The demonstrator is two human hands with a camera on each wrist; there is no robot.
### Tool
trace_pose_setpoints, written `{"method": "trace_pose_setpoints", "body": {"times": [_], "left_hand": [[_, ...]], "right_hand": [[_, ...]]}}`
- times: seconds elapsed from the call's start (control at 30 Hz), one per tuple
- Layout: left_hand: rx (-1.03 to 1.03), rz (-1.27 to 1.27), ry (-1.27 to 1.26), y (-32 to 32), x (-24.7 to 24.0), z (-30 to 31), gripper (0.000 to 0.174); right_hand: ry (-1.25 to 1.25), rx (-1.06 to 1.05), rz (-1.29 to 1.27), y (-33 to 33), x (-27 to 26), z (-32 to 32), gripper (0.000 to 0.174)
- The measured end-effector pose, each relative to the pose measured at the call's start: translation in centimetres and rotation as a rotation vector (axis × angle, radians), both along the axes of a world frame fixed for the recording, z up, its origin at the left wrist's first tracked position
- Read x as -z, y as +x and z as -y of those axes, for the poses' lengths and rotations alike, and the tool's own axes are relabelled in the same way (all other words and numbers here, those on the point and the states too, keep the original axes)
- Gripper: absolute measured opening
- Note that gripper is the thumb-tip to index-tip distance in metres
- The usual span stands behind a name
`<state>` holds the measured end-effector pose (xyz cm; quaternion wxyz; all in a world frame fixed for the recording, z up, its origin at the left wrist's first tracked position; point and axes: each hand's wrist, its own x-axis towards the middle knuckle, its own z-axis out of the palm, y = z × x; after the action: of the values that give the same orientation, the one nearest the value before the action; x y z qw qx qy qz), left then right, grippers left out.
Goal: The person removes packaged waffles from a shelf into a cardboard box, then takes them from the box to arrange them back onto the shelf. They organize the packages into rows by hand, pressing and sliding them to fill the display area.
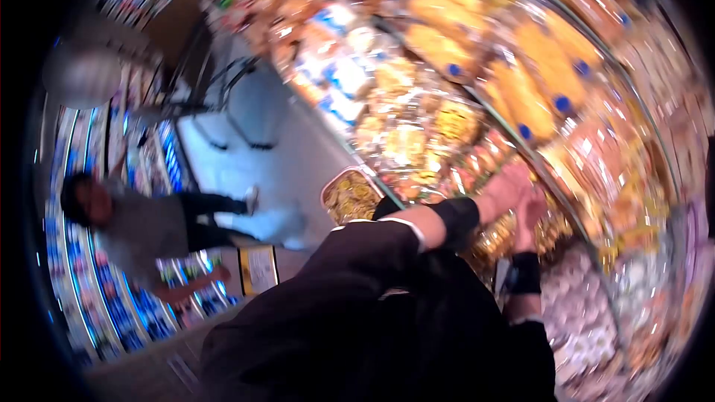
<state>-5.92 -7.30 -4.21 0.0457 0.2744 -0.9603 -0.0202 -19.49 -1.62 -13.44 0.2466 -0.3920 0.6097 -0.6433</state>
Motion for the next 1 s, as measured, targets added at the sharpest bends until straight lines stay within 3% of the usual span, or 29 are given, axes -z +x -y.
{"method": "trace_pose_setpoints", "body": {"times": [0.03, 0.07, 0.1, 0.13, 0.2, 0.27, 0.3, 0.33, 0.37, 0.4, 0.43, 0.47, 0.5, 0.53, 0.57, 0.6, 0.67, 0.7, 0.8, 0.83, 0.93, 1.0], "left_hand": [[0.056, 0.084, -0.026, 0.6, -0.6, 0.2, 0.051], [-0.065, -0.098, 0.052, 0.1, 0.9, -0.5, 0.057], [-0.134, -0.157, 0.029, 0.1, 1.4, -1.4, 0.056], [-0.219, -0.332, 0.168, -0.5, 2.0, -1.9, 0.054], [-0.337, -0.4, 0.204, -1.1, 2.3, -2.3, 0.049], [-0.338, -0.484, 0.13, -1.0, 3.0, -2.0, 0.046], [-0.361, -0.536, 0.098, -0.4, 1.9, -1.9, 0.041], [-0.379, -0.795, 0.549, -0.1, 1.0, -1.8, 0.036], [-0.438, -1.052, 0.912, -0.5, 1.3, -1.6, 0.029], [-0.36, -1.038, 0.985, -0.3, 1.6, -0.8, 0.029], [-0.266, -0.907, 0.98, 0.4, 2.4, 0.1, 0.032], [-0.168, -0.775, 0.974, 0.9, 3.5, -0.7, 0.036], [-0.124, -0.304, 0.334, 1.4, -1.2, -0.5, 0.044], [-0.068, -0.263, 0.224, 1.0, 0.1, -0.5, 0.051], [-0.043, 0.057, 0.271, 0.5, 0.0, -0.5, 0.063], [-0.037, 0.153, 0.292, 0.4, -1.0, -0.4, 0.064], [0.011, 0.216, 0.225, 0.2, -0.8, -0.4, 0.064], [0.046, 0.229, 0.221, 0.1, -0.5, -0.6, 0.064], [0.104, 0.296, 0.19, -0.3, -0.6, -0.2, 0.063], [0.091, 0.334, 0.232, 0.2, -2.0, 0.1, 0.063], [0.085, 0.279, 0.151, 0.7, -1.5, 0.3, 0.063], [0.052, 0.411, 0.277, -0.2, -2.7, 0.6, 0.065]], "right_hand": [[0.489, -0.108, -0.494, 1.6, -6.1, -1.0, 0.029], [0.572, -0.001, -0.303, 4.8, -11.8, -1.7, 0.038], [0.422, 0.091, -0.835, 3.7, -9.9, -2.9, 0.043], [0.398, -0.027, -0.92, 4.7, -12.6, -2.5, 0.044], [0.329, -0.242, -1.016, 3.4, -10.9, -1.7, 0.043], [0.482, -0.353, -0.889, 3.4, -11.2, -0.6, 0.047], [0.435, -0.378, -0.953, 3.8, -11.5, -0.6, 0.047], [0.45, -0.345, -0.967, 3.1, -9.1, -0.5, 0.047], [0.325, -0.468, -0.947, 2.0, -5.0, -0.5, 0.043], [0.225, -0.575, -0.922, 0.0, -2.9, -1.1, 0.039], [0.129, -0.529, -0.732, 4.3, -10.7, 0.2, 0.025], [0.344, -0.524, -0.948, 2.2, -7.4, -1.9, 0.026], [-0.063, -0.378, -0.986, 4.1, -11.2, -0.3, 0.027], [0.079, -0.273, -1.031, 4.3, -10.5, -0.2, 0.027], [0.219, -0.191, -0.575, 4.5, -8.2, -0.8, 0.033], [0.221, -0.142, -0.572, 4.4, -8.4, -1.2, 0.033], [0.531, -0.109, -0.976, 5.0, -10.1, -1.7, 0.046], [0.649, -0.216, -0.802, 5.0, -11.6, -2.0, 0.057], [0.787, -0.315, -0.706, 5.0, -13.0, -1.9, 0.063], [0.629, -0.151, -0.782, 5.6, -12.4, -2.2, 0.06], [0.66, -0.149, -0.795, 5.3, -11.8, -2.5, 0.06], [0.652, -0.138, -0.701, 4.9, -11.7, -1.8, 0.059]]}}
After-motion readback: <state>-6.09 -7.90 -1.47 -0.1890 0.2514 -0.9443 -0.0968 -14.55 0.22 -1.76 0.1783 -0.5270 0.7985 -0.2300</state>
